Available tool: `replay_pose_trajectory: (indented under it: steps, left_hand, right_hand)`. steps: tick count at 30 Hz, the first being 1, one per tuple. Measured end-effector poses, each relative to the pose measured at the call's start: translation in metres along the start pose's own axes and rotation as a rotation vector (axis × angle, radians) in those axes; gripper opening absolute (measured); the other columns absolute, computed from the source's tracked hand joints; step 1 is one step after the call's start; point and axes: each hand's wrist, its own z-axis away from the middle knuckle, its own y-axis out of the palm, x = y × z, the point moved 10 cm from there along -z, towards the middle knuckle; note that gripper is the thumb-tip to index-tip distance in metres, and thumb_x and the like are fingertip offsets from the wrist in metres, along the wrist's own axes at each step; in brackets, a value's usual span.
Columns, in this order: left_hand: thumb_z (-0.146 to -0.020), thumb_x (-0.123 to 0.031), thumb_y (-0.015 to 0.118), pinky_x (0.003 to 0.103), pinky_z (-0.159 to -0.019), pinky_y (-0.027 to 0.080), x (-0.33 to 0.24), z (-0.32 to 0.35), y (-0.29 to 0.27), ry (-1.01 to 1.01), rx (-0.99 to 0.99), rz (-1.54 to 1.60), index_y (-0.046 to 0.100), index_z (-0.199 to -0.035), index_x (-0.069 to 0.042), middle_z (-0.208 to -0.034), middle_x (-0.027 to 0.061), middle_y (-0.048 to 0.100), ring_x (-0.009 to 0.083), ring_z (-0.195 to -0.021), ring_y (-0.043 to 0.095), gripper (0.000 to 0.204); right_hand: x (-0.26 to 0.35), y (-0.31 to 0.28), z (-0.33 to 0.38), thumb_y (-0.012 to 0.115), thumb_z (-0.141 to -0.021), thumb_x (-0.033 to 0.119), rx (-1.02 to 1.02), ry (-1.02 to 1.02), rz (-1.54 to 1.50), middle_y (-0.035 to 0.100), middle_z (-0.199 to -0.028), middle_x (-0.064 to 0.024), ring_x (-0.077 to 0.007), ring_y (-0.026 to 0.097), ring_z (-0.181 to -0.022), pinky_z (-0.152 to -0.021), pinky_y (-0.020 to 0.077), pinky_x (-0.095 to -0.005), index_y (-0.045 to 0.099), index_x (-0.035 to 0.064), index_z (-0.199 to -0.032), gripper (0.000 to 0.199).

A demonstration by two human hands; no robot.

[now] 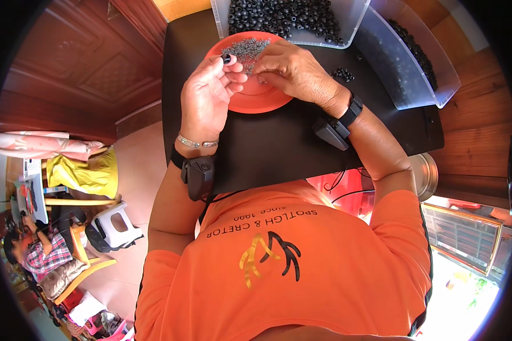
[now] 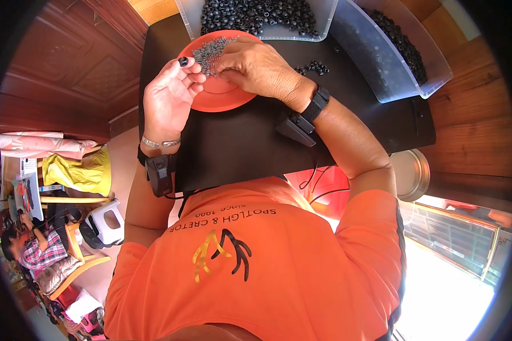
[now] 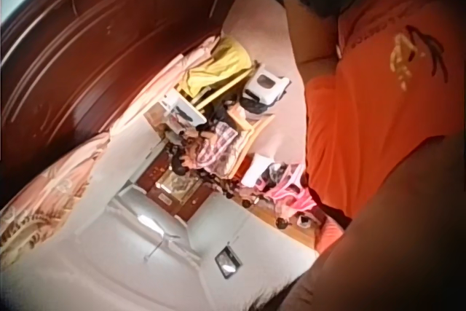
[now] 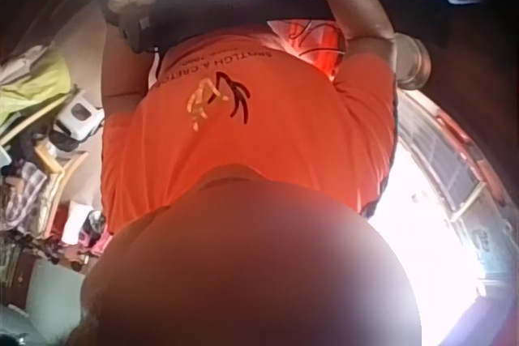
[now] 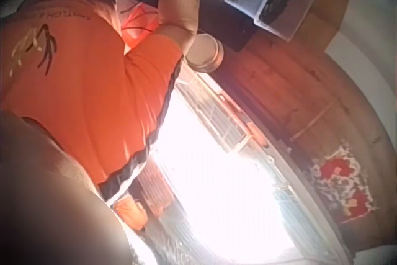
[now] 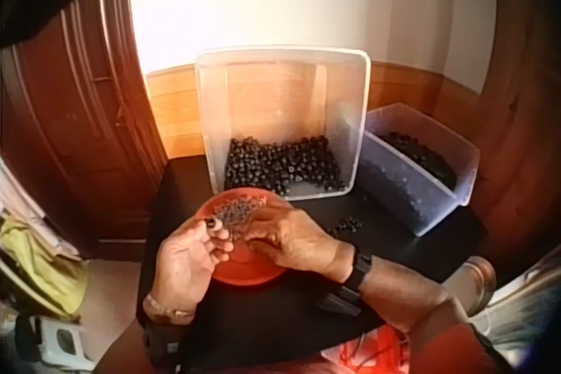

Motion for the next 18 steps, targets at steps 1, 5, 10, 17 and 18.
replay_pose_trajectory:
  steps: [1, 5, 10, 17, 18]
  left_hand:
    - [-0.091, -0.02, 0.051, 0.029, -0.071, 0.046, 0.0, 0.001, 0.001, -0.003, -0.008, -0.008, 0.057, -0.095, -0.003, -0.09, 0.009, 0.062, 0.0194, -0.081, 0.06, 0.018]
    - [-0.091, -0.02, 0.05, 0.029, -0.071, 0.046, 0.0, 0.001, -0.001, -0.011, -0.035, -0.019, 0.057, -0.095, -0.003, -0.089, 0.0084, 0.062, 0.0194, -0.079, 0.06, 0.018]
    - [-0.092, -0.019, 0.049, 0.029, -0.07, 0.045, -0.007, 0.001, -0.008, 0.018, -0.086, -0.015, 0.057, -0.094, -0.004, -0.088, 0.0079, 0.062, 0.0191, -0.078, 0.06, 0.017]
    - [-0.091, -0.018, 0.049, 0.03, -0.07, 0.045, -0.008, 0.002, -0.009, 0.022, -0.097, -0.013, 0.056, -0.093, -0.004, -0.088, 0.0078, 0.062, 0.0192, -0.078, 0.06, 0.016]
    - [-0.091, -0.018, 0.049, 0.03, -0.07, 0.045, -0.008, 0.001, -0.009, 0.023, -0.099, -0.01, 0.056, -0.093, -0.004, -0.088, 0.0078, 0.062, 0.0192, -0.078, 0.06, 0.016]
  right_hand:
    - [0.001, 0.006, 0.001, 0.069, -0.072, 0.007, 0.041, -0.007, 0.043, 0.061, -0.088, -0.0063, -0.0271, 0.058, -0.086, -0.077, 0.0494, -0.0354, 0.067, 0.009, -0.09, 0.018]
    - [-0.001, 0.019, 0.007, 0.067, -0.073, 0.008, 0.116, -0.06, 0.195, 0.058, -0.084, -0.0055, -0.0266, 0.058, -0.084, -0.076, 0.0491, -0.0363, 0.067, 0.0086, -0.087, 0.014]
    - [-0.022, 0.018, 0.008, 0.063, -0.074, 0.011, 0.124, 0.011, 0.331, 0.061, -0.089, -0.0047, -0.0239, 0.057, -0.091, -0.079, 0.0485, -0.0345, 0.068, 0.0125, -0.085, 0.012]
    - [-0.008, 0.012, -0.003, 0.063, -0.073, 0.009, -0.016, -0.008, 0.2, 0.061, -0.09, -0.0041, -0.0241, 0.057, -0.09, -0.08, 0.049, -0.0353, 0.069, 0.0131, -0.087, 0.016]
    - [-0.004, 0.017, -0.005, 0.063, -0.073, 0.009, 0.017, -0.039, 0.212, 0.061, -0.089, -0.004, -0.0241, 0.057, -0.09, -0.08, 0.0489, -0.0356, 0.069, 0.0131, -0.087, 0.016]
